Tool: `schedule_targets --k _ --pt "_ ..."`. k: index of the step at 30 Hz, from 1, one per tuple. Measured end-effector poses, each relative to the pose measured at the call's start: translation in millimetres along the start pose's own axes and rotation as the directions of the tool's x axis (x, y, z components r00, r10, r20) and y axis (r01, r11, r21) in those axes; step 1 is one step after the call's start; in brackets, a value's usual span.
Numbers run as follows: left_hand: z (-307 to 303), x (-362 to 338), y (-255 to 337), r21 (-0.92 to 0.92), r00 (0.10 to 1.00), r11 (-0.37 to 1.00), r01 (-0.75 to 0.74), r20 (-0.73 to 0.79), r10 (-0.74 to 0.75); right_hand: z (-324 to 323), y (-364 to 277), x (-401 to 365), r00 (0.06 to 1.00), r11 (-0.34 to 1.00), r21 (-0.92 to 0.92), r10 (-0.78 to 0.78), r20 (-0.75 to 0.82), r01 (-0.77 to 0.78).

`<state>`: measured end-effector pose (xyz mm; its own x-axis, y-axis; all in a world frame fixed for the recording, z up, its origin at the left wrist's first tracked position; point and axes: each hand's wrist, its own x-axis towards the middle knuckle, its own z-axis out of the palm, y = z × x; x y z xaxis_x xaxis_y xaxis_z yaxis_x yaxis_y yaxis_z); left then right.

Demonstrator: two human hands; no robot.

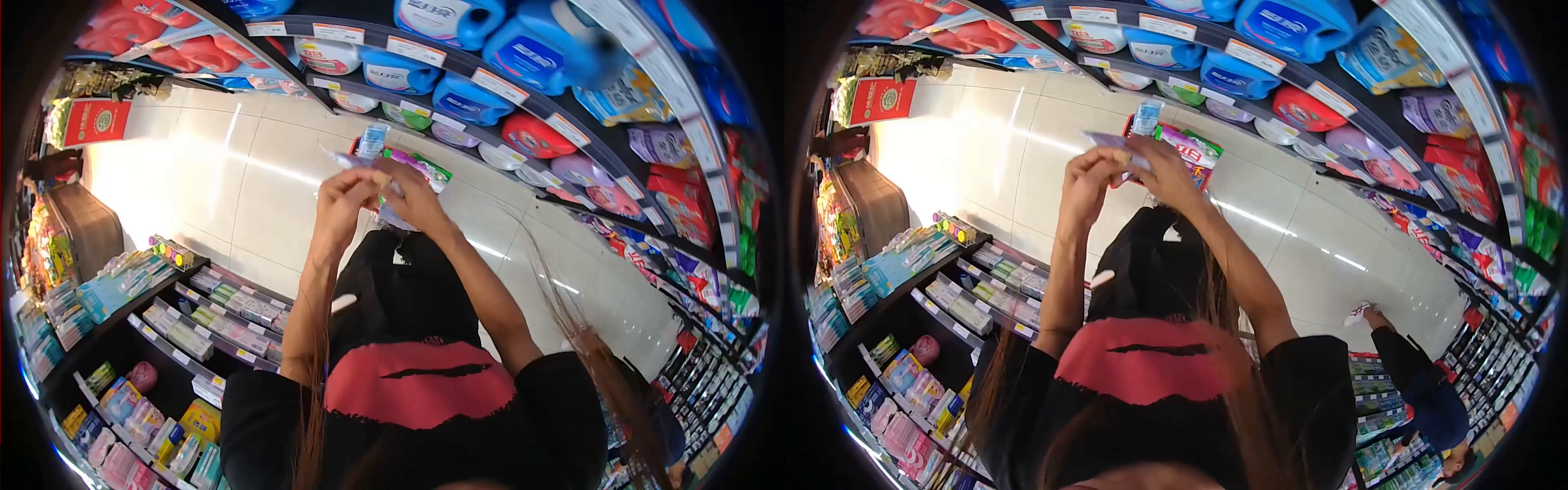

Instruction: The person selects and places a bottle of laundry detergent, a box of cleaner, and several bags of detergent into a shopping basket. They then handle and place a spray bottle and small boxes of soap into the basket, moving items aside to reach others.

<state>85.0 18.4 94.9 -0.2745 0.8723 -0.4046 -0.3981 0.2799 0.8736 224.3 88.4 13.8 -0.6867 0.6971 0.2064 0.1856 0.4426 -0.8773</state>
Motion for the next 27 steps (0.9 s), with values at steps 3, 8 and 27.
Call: schedule_targets --k 3,8,27 --pt "34 1 34 0.016 0.988 0.989 -0.148 0.054 0.147 -40 -25 14 0.907 0.896 0.146 0.42 0.03 -0.42" --pt "47 -2 59 0.032 0.914 0.916 -0.399 -0.069 0.4 -74 -28 12 0.757 0.52 0.82 0.629 -0.178 -0.239" --pt "64 -17 40 -0.37 0.879 0.928 0.04 0.455 0.143 -155 -134 37 0.883 0.426 0.901 0.451 -0.132 -0.083"
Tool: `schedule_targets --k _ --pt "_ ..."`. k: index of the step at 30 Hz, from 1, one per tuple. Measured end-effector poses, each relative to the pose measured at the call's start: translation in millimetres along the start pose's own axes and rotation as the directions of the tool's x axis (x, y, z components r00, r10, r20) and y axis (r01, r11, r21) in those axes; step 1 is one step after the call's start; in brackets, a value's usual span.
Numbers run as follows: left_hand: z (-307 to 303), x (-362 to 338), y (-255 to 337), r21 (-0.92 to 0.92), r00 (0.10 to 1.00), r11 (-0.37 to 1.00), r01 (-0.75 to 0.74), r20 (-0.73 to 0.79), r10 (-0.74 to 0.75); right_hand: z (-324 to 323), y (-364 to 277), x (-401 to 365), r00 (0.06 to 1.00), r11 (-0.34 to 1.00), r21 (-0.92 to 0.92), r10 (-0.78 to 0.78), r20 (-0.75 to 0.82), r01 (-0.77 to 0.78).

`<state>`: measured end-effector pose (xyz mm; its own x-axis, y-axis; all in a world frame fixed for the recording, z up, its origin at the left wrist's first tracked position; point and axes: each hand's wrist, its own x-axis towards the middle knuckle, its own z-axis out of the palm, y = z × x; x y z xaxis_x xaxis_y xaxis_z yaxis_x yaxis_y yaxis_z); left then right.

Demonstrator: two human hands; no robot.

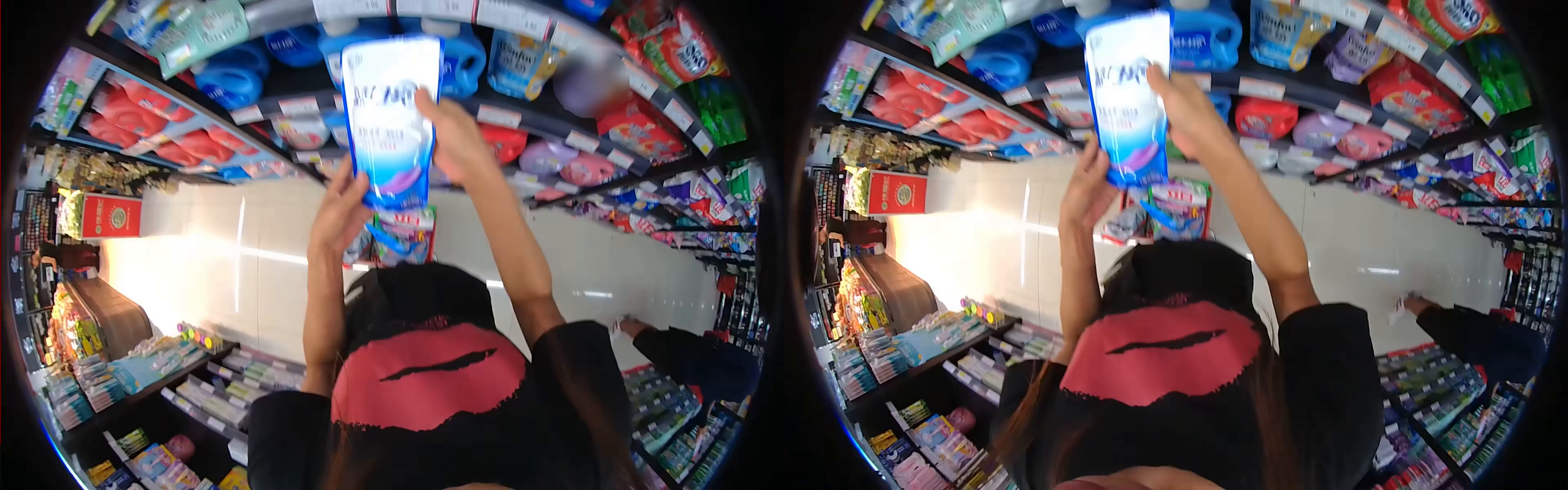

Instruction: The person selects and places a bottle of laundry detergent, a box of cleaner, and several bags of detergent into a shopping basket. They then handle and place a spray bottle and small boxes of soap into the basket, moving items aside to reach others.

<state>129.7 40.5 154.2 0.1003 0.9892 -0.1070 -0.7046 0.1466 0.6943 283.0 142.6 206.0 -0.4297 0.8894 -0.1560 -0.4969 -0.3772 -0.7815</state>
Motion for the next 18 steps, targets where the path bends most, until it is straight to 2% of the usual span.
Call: schedule_targets --k 3,5,6,7,10,13,14,16,18 --pt "-5 -1 2 0.047 0.999 0.998 0.047 0.01 -0.047 4 5 -6 0.997 0.992 -0.12 0.036 0.063 -0.029" --pt "-10 0 0 0.122 0.999 0.992 0.041 0.018 -0.043 0 12 -3 0.992 0.958 -0.28 0.09 0.086 -0.063" --pt "-15 2 -2 0.152 0.999 0.988 0.021 0.036 -0.027 8 10 -8 0.991 0.964 -0.261 0.075 0.108 -0.045" --pt "-20 4 -4 0.18 0.999 0.984 0.005 0.049 -0.014 12 8 -10 0.991 0.933 -0.358 0.074 0.114 -0.028" --pt "-20 3 -2 0.176 0.999 0.984 -0.004 0.052 -0.005 17 8 -12 0.991 0.805 -0.59 0.024 0.13 0.058" --pt "-11 2 0 0.122 1.0 0.992 0.014 0.026 -0.018 27 -6 -22 0.977 0.587 -0.783 -0.085 0.193 0.206" --pt "-9 1 0 0.094 0.999 0.995 0.026 0.025 -0.028 30 -11 -27 0.96 0.609 -0.744 -0.124 0.252 0.274" --pt "-6 2 0 0.003 0.999 1.0 0.021 0.027 -0.021 30 -17 -32 0.938 0.555 -0.761 -0.13 0.321 0.337" --pt "-1 3 3 0.004 0.999 1.0 0.006 0.046 -0.006 30 -23 -40 0.919 0.522 -0.762 -0.131 0.371 0.382"
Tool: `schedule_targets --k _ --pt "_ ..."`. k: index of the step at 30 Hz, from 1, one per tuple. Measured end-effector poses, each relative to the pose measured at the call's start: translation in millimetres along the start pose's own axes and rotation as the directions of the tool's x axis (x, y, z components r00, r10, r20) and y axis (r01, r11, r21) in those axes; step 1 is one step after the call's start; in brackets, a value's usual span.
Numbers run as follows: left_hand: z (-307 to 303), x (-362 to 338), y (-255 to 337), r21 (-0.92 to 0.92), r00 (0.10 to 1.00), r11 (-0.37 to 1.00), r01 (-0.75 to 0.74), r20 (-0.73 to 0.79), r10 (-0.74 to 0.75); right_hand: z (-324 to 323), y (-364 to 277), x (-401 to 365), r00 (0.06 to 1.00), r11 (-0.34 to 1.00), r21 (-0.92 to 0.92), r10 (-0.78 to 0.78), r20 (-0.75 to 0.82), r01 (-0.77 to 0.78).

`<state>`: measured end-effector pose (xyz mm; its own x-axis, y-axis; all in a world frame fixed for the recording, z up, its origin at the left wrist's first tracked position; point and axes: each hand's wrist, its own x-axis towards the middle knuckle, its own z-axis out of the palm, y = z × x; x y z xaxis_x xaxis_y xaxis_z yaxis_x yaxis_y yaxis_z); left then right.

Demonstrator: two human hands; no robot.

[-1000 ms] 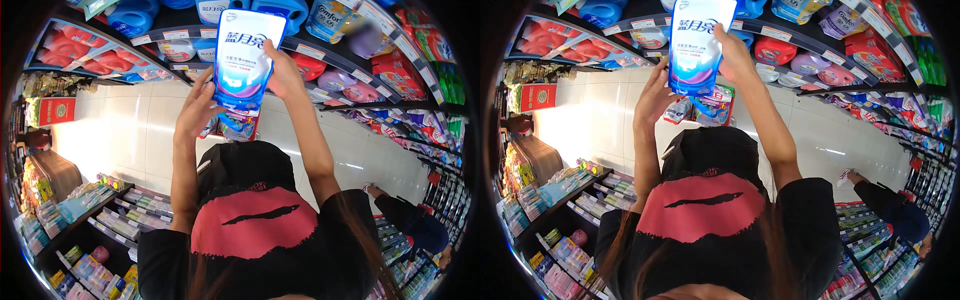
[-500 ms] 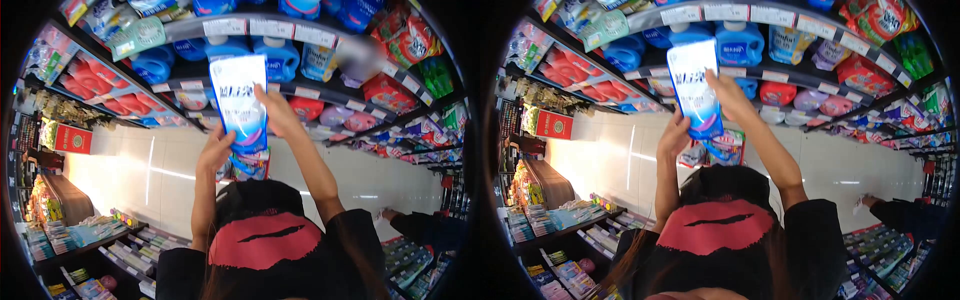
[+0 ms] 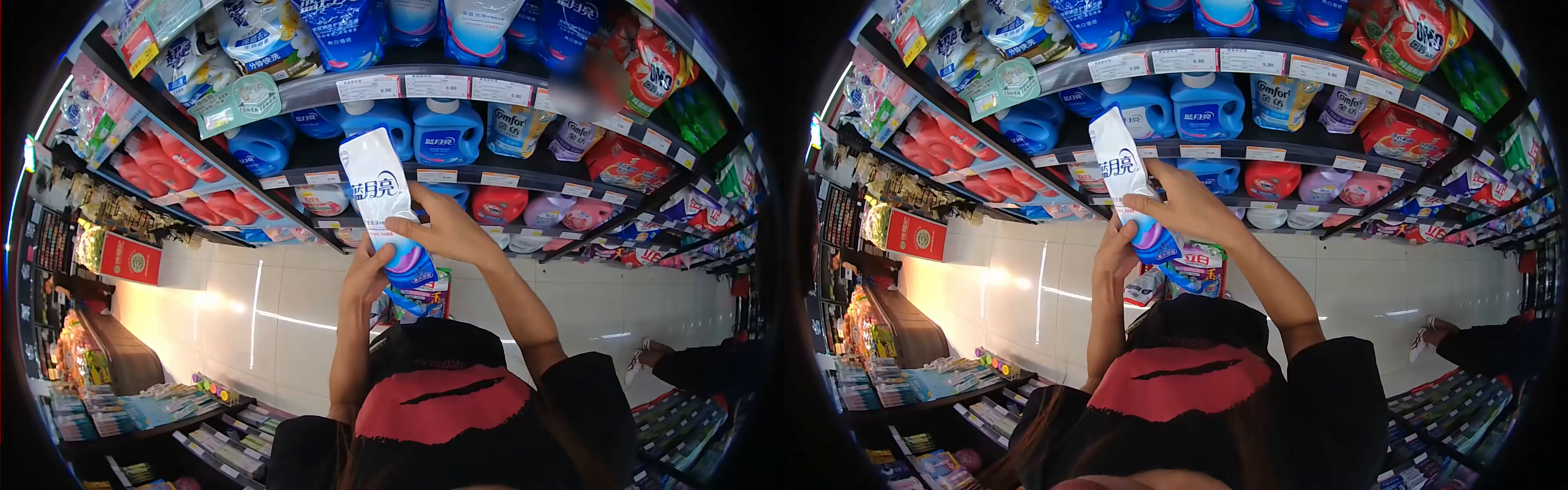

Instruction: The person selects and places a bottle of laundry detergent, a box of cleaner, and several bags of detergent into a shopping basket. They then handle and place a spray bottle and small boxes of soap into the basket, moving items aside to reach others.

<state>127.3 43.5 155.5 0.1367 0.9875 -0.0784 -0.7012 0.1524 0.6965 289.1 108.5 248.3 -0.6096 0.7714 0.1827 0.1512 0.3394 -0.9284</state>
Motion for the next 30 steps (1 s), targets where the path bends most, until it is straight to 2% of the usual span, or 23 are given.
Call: schedule_targets --k 3,7,9,10,12,15,20,21,22,23,24,25,27,29,30 --pt "4 4 6 0.034 0.998 0.998 -0.056 0.021 0.055 -3 -4 -7 0.995 0.987 0.133 -0.083 -0.064 0.09" --pt "15 15 19 0.179 0.978 0.962 -0.207 0.014 0.208 -25 10 3 0.992 0.983 0.147 -0.104 -0.07 0.113" --pt "27 19 31 0.232 0.974 0.949 -0.213 -0.028 0.226 -30 14 8 0.996 0.968 0.247 -0.019 -0.086 0.04" --pt "37 18 37 0.184 0.975 0.961 -0.209 -0.033 0.218 -30 10 9 0.992 0.965 0.252 -0.043 -0.115 0.071" --pt "40 24 42 0.071 0.982 0.98 -0.185 -0.021 0.187 -31 14 15 0.985 0.969 0.227 -0.063 -0.158 0.098" --pt "50 24 50 0.001 0.992 0.992 -0.125 -0.013 0.125 -30 18 17 0.976 0.972 0.212 -0.061 -0.209 0.106" --pt "49 33 41 0.227 0.96 0.936 -0.268 -0.021 0.28 -35 1 17 0.977 0.999 0.017 -0.028 -0.21 0.033" --pt "53 34 42 0.272 0.953 0.918 -0.288 -0.017 0.304 -37 -2 19 0.973 0.995 0.035 -0.081 -0.215 0.09" --pt "58 35 44 0.193 0.948 0.937 -0.292 -0.071 0.31 -40 -3 22 0.966 0.988 0.053 -0.132 -0.222 0.147" --pt "63 38 47 0.215 0.932 0.915 -0.341 -0.052 0.36 -45 -4 25 0.956 0.977 0.071 -0.182 -0.228 0.203" --pt "65 42 52 0.235 0.912 0.89 -0.391 -0.033 0.409 -52 -8 29 0.888 0.957 -0.099 -0.291 -0.356 0.274" --pt "68 46 56 0.255 0.89 0.863 -0.437 -0.015 0.455 -63 -13 34 0.835 0.922 -0.284 -0.364 -0.412 0.262" --pt "77 56 66 0.28 0.818 0.792 -0.543 -0.036 0.574 -92 -21 51 0.714 0.771 -0.614 -0.526 -0.462 0.17" --pt "90 68 77 0.342 0.705 0.666 -0.662 -0.015 0.709 -115 -18 79 0.451 0.688 -0.726 -0.641 -0.621 -0.023" --pt "98 73 81 0.334 0.664 0.628 -0.703 -0.011 0.748 -128 -13 97 0.381 0.654 -0.751 -0.673 -0.635 -0.096"
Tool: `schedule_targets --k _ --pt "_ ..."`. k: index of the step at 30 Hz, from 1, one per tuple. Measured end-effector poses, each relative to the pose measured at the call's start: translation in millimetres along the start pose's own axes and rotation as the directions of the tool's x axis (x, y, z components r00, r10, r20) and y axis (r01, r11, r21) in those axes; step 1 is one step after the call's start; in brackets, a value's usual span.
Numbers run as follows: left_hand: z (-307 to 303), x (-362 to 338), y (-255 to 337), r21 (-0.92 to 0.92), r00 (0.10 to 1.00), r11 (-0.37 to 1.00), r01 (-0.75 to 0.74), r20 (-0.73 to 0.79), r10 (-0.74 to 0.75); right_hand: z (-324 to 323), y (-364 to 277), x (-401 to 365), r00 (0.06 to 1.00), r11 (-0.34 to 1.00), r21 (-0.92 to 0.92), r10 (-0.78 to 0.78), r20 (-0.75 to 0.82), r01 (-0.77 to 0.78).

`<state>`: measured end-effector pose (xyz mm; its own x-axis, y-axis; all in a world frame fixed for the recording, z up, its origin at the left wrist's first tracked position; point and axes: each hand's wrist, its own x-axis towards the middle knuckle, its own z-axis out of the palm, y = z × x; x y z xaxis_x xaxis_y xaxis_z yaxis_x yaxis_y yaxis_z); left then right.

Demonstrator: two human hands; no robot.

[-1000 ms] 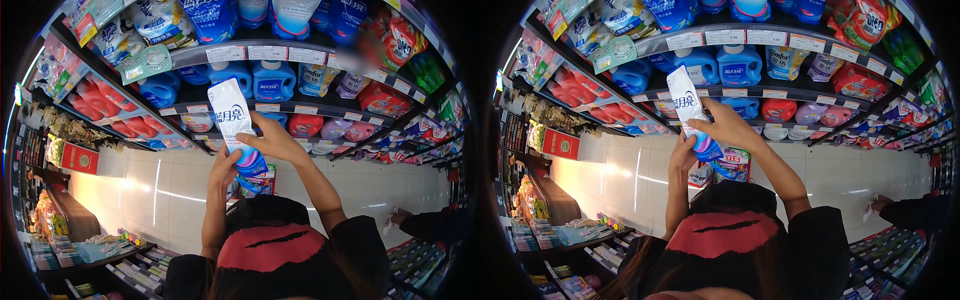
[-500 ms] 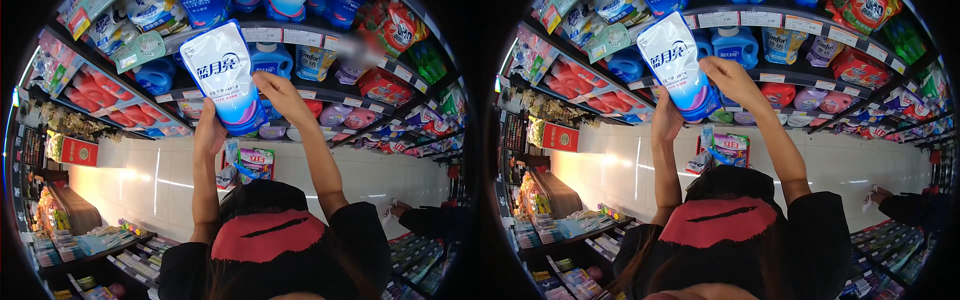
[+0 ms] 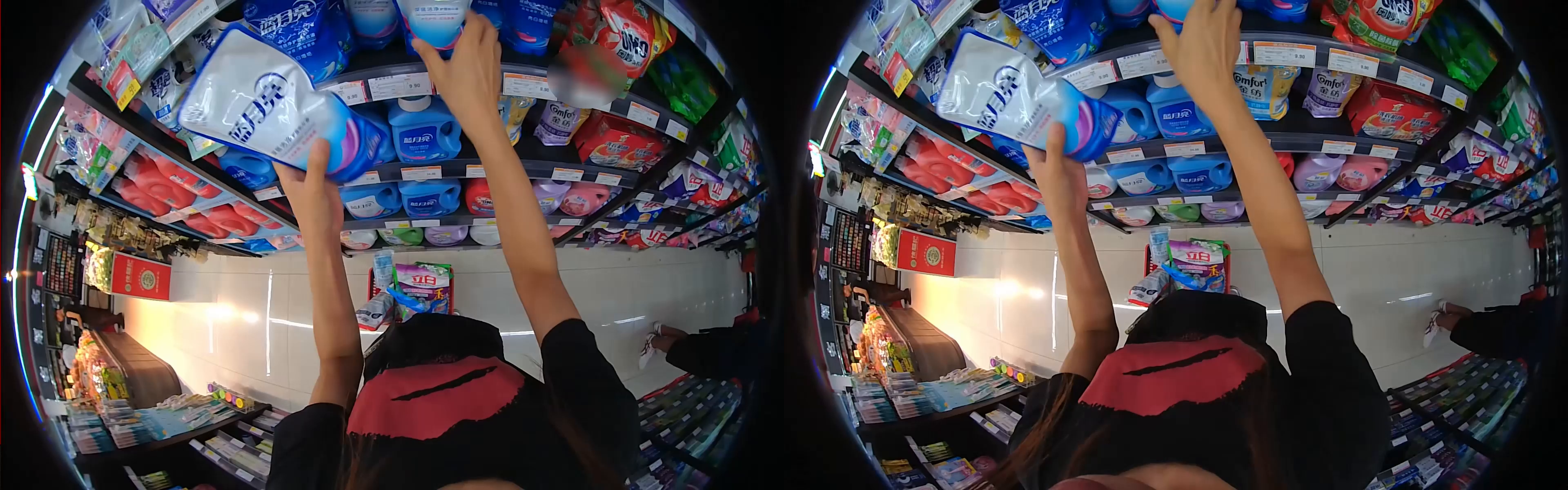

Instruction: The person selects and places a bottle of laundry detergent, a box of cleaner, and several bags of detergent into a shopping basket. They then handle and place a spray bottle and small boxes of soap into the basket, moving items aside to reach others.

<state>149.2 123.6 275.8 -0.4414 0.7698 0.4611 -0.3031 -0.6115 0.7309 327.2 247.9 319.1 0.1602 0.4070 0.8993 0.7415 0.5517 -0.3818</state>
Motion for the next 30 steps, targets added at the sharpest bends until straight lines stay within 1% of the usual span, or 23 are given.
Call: schedule_targets --k 1,2,3,4,7,8,11,12,13,14,15,18,19,20,21,24,25,27,28,29,30 --pt "7 7 0 0.005 0.999 0.999 -0.047 -0.005 0.047 11 7 8 0.997 0.996 -0.084 -0.013 -0.077 0.006" --pt "14 14 -1 0.009 0.995 0.995 -0.094 -0.008 0.094 16 0 14 0.991 0.987 -0.092 0.126 -0.039 -0.129" --pt "21 21 -3 0.015 0.99 0.99 -0.14 -0.009 0.14 21 -13 22 0.964 0.959 -0.105 0.266 -0.004 -0.265" --pt "29 26 -5 -0.012 0.986 0.986 -0.164 -0.02 0.164 23 -18 27 0.914 0.909 -0.122 0.404 0.028 -0.398" --pt "40 41 -10 0.035 0.976 0.976 -0.214 -0.035 0.215 36 4 37 0.875 0.891 -0.232 0.436 0.209 -0.389" --pt "43 43 -10 0.079 0.973 0.972 -0.221 -0.047 0.225 31 11 39 0.848 0.883 -0.121 0.47 0.245 -0.454" --pt "45 52 -14 0.123 0.97 0.964 -0.234 -0.041 0.241 36 22 38 0.849 0.879 -0.062 0.474 0.236 -0.473" --pt "46 54 -16 0.125 0.968 0.962 -0.243 -0.041 0.249 35 24 37 0.853 0.887 -0.067 0.459 0.248 -0.458" --pt "46 55 -18 0.136 0.971 0.964 -0.229 -0.031 0.235 33 25 36 0.861 0.884 0.003 0.455 0.228 -0.468" --pt "45 55 -18 0.145 0.975 0.965 -0.218 -0.022 0.223 31 26 31 0.924 0.926 -0.029 0.378 0.058 -0.377" --pt "45 55 -18 0.153 0.977 0.966 -0.209 -0.012 0.214 27 25 27 0.955 0.955 -0.08 0.277 -0.109 -0.286" --pt "44 45 -18 0.262 0.984 0.951 -0.165 -0.024 0.177 -20 15 10 0.977 0.987 0.074 0.154 -0.145 -0.144" --pt "44 40 -20 0.288 0.987 0.947 -0.143 -0.035 0.16 -31 11 -1 0.965 0.912 0.323 0.262 0.011 -0.251" --pt "43 36 -24 0.273 0.991 0.954 -0.123 -0.009 0.13 -39 6 -11 0.928 0.763 0.53 0.318 0.191 -0.371" --pt "41 31 -28 0.259 0.995 0.961 -0.1 0.015 0.1 -42 3 -19 0.87 0.551 0.673 0.318 0.377 -0.493" --pt "35 25 -37 0.252 0.993 0.967 -0.04 0.118 0.011 -24 3 -48 0.851 0.462 0.747 0.035 0.525 -0.479" --pt "35 24 -39 0.254 0.988 0.967 -0.022 0.156 -0.019 -21 4 -51 0.847 0.448 0.75 0.029 0.531 -0.486" --pt "39 22 -38 0.275 0.977 0.96 0.047 0.187 -0.101 -23 1 -52 0.834 0.418 0.755 0.015 0.551 -0.506" --pt "42 20 -36 0.28 0.969 0.956 0.09 0.196 -0.148 -30 2 -48 0.771 0.369 0.71 0.026 0.636 -0.599" --pt "42 17 -36 0.285 0.96 0.949 0.132 0.203 -0.194 -34 4 -45 0.73 0.383 0.671 0.014 0.683 -0.635" --pt "39 14 -39 0.297 0.95 0.944 0.145 0.223 -0.216 -33 8 -48 0.736 0.374 0.684 -0.006 0.677 -0.626"
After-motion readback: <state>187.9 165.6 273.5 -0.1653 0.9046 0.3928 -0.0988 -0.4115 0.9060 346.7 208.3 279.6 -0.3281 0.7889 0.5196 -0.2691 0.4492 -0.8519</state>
